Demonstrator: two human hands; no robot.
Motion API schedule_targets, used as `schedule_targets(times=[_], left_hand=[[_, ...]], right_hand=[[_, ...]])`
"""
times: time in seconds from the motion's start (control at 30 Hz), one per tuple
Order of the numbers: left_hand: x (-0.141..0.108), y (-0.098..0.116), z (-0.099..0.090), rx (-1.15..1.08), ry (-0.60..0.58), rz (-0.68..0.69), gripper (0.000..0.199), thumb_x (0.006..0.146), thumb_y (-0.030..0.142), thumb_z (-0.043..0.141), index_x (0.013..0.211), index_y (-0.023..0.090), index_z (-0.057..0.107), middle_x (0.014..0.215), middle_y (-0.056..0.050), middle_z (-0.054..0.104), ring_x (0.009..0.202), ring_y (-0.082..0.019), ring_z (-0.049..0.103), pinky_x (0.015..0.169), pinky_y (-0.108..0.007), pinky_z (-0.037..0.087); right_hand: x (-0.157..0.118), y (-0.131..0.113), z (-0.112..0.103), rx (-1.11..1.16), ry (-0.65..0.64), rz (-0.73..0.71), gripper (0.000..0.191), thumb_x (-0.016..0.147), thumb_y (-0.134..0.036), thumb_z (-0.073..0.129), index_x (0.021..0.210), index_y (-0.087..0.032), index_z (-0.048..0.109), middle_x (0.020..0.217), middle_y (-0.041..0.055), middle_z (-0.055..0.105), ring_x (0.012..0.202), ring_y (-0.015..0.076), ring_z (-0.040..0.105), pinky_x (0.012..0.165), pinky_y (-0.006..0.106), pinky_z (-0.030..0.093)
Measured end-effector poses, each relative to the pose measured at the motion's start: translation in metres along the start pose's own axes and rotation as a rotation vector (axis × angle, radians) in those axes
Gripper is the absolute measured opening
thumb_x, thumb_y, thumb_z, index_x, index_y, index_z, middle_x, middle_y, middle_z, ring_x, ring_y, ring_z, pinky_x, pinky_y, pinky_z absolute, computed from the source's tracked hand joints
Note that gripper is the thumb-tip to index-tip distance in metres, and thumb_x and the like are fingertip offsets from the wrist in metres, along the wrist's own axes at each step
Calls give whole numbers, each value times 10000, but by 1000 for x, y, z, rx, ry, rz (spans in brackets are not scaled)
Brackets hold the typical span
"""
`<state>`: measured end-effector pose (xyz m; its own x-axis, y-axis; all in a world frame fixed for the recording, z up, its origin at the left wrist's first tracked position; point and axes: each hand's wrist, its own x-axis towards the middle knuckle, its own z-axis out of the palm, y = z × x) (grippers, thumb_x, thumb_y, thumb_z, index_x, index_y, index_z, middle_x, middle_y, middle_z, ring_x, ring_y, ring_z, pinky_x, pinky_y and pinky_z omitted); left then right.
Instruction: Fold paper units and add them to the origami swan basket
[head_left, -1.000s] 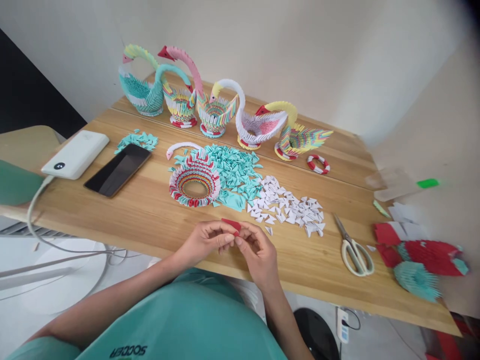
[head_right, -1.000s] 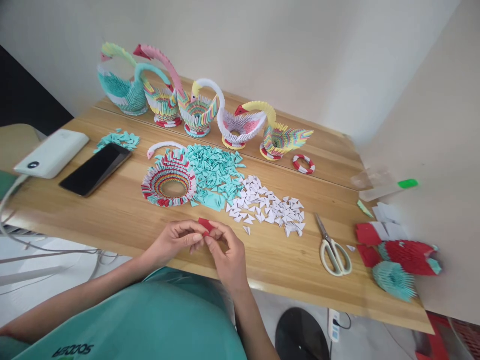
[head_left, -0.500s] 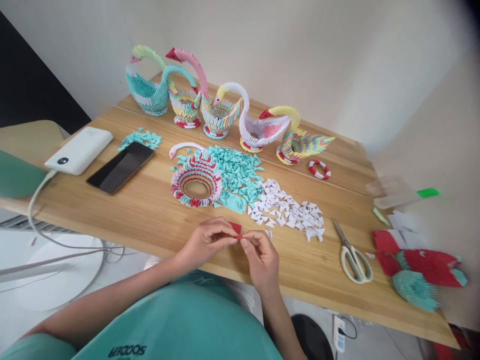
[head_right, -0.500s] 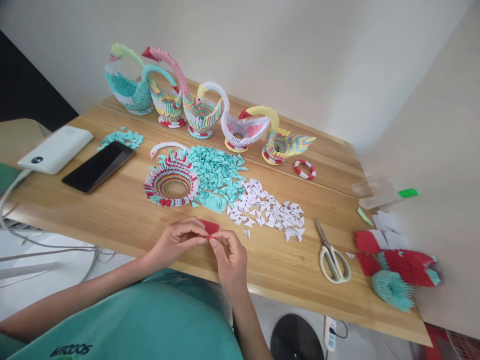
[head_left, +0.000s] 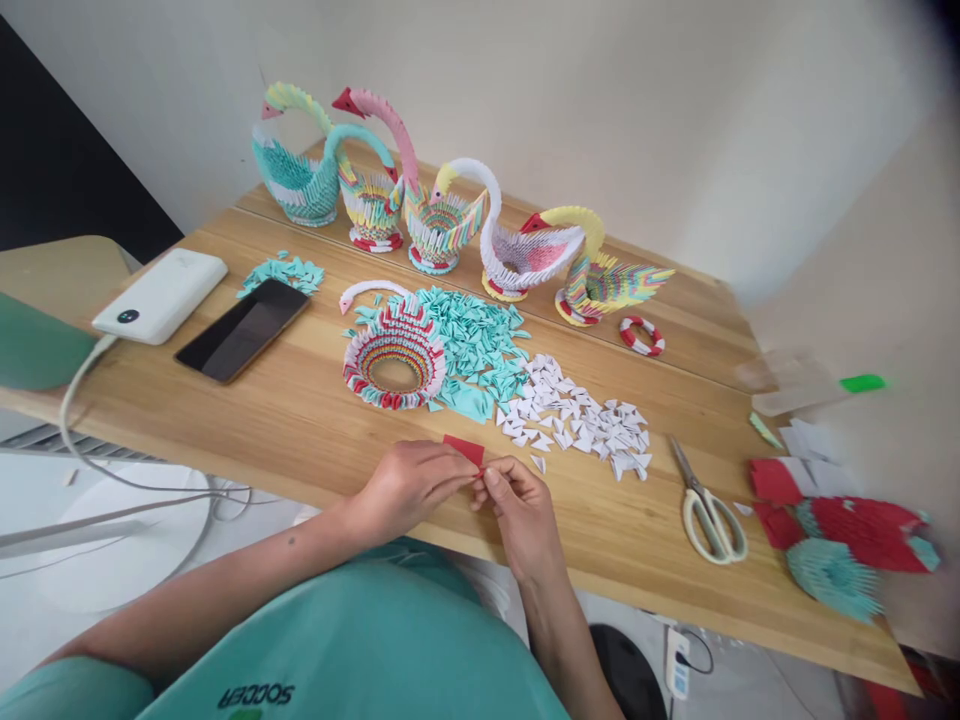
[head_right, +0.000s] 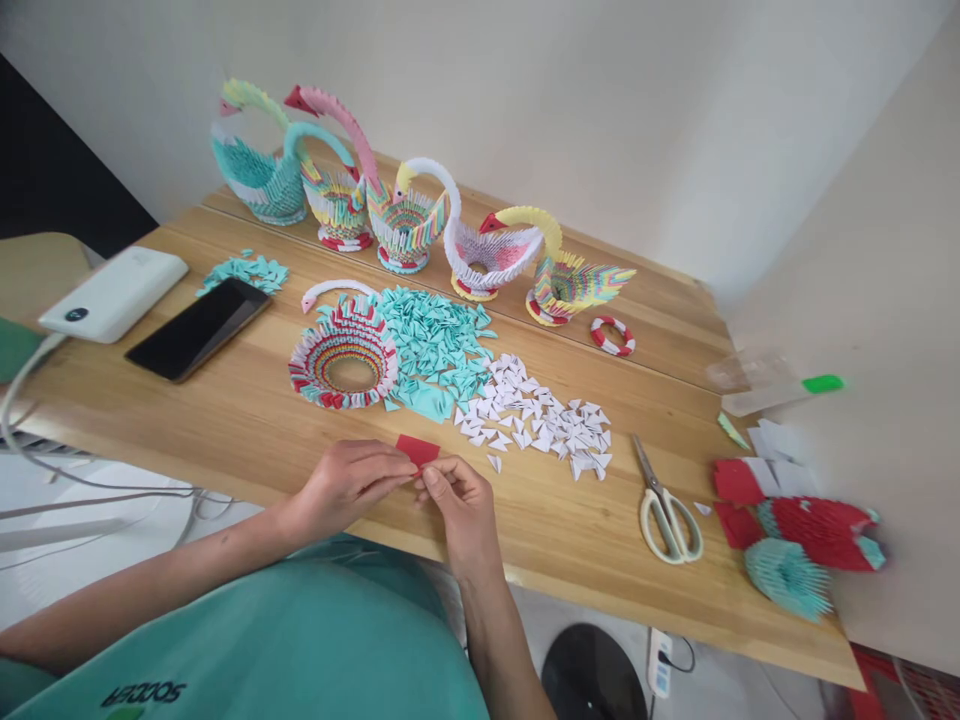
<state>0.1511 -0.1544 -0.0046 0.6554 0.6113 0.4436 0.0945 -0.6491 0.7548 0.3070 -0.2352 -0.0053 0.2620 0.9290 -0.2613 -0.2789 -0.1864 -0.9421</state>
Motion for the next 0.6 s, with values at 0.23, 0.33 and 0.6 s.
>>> schedule_targets(times=[0.23, 0.33, 0.6], left_hand=[[1, 7, -2, -288, 22, -292, 225, 901, 319, 602, 855, 148, 741, 772, -58, 762, 685, -161, 701, 641, -225, 506], [2, 7, -3, -278, 16, -282, 231, 901, 320, 599, 833, 153, 743, 759, -54, 754, 677, -156, 686, 643, -228, 493], [4, 4, -4, -98, -3, -76, 181, 925, 235, 568, 848, 160, 714, 756, -40, 734, 689, -136, 661, 660, -215, 461]], right_hand=[[0, -7, 2, 143, 23, 89, 315, 689, -465, 794, 668, -194, 634, 586, -21, 580, 501, 103, 495, 495, 233, 462], [0, -8, 4, 135, 20, 83, 319, 676, -465, 802, 673, -194, 633, 583, -21, 580, 500, 103, 496, 489, 232, 465], [-1, -9, 3, 102, -6, 66, 283, 690, -437, 798, 671, -189, 663, 593, -17, 595, 518, 105, 507, 502, 234, 465]])
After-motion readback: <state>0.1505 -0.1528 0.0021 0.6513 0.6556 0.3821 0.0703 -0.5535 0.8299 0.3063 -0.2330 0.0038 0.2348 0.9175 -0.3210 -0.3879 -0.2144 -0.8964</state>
